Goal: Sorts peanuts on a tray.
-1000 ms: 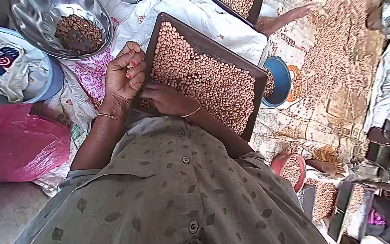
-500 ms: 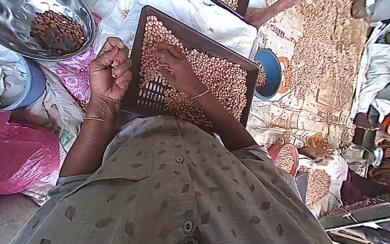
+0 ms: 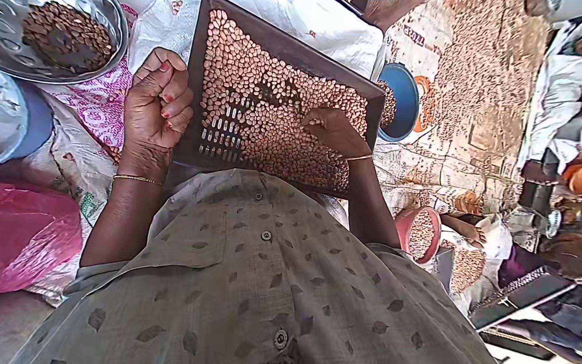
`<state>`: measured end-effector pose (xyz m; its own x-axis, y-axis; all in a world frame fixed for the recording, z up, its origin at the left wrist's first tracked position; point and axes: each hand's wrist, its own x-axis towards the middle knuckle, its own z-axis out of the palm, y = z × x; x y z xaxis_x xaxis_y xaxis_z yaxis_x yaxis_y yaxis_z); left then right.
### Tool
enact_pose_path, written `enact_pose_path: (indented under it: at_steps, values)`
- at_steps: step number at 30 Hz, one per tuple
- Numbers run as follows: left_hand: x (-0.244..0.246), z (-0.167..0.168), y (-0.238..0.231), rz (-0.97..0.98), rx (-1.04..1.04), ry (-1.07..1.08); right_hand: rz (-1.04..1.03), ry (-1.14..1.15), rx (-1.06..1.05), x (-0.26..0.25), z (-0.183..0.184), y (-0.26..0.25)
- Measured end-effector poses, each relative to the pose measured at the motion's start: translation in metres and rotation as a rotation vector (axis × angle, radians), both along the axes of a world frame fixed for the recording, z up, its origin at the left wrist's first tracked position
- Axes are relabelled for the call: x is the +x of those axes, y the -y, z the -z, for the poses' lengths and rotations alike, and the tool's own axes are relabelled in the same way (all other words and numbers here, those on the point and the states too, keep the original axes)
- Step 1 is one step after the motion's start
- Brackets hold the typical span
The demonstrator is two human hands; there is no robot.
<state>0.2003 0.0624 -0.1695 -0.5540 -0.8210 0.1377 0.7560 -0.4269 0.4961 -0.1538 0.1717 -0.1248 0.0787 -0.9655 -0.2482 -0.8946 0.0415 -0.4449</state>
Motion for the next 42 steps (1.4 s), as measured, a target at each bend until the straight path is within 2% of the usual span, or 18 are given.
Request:
enact_pose_path:
  at_steps: [2, 5, 8, 10, 13, 19, 25, 29, 31, 33, 34, 36, 38, 42]
  values:
    - [-0.001, -0.004, -0.002, 0.000, -0.069, 0.107, -0.025, 0.049, -0.004, 0.001, -0.011, -0.020]
    - [-0.003, -0.006, -0.001, 0.002, -0.110, 0.176, 0.006, 0.016, -0.131, 0.025, -0.018, -0.033]
    - [-0.004, -0.006, -0.001, 0.003, -0.127, 0.210, -0.054, 0.066, -0.315, 0.068, -0.002, -0.033]
    - [-0.004, -0.007, -0.002, -0.004, -0.142, 0.240, -0.163, 0.092, -0.272, 0.090, 0.015, -0.032]
    - [-0.005, -0.009, -0.004, -0.014, -0.139, 0.272, -0.276, -0.075, -0.233, 0.104, 0.034, -0.031]
    - [-0.006, -0.011, -0.003, 0.000, -0.149, 0.271, -0.325, -0.185, -0.368, 0.105, 0.043, -0.036]
    - [-0.006, -0.009, -0.002, 0.026, -0.167, 0.299, -0.362, -0.220, -0.339, 0.108, 0.043, -0.031]
    - [-0.011, -0.014, -0.006, 0.057, -0.163, 0.457, -0.254, -0.104, -0.200, 0.112, 0.009, -0.014]
    - [-0.017, -0.016, -0.008, 0.106, -0.191, 0.631, -0.222, 0.073, -0.297, 0.118, -0.002, 0.005]
    - [-0.021, -0.017, -0.007, 0.161, -0.179, 0.709, -0.201, 0.344, -0.401, 0.132, -0.012, 0.027]
    - [-0.021, -0.018, -0.006, 0.172, -0.157, 0.693, -0.180, 0.434, -0.449, 0.138, -0.015, 0.038]
    - [-0.015, -0.017, -0.004, 0.163, -0.118, 0.573, -0.064, 0.437, -0.533, 0.139, -0.011, 0.064]
    - [-0.009, -0.013, -0.003, 0.114, -0.087, 0.404, 0.047, 0.335, -0.503, 0.125, 0.005, 0.088]
    - [-0.003, -0.007, 0.000, 0.051, -0.010, 0.163, 0.020, 0.076, -0.381, 0.117, 0.047, 0.102]
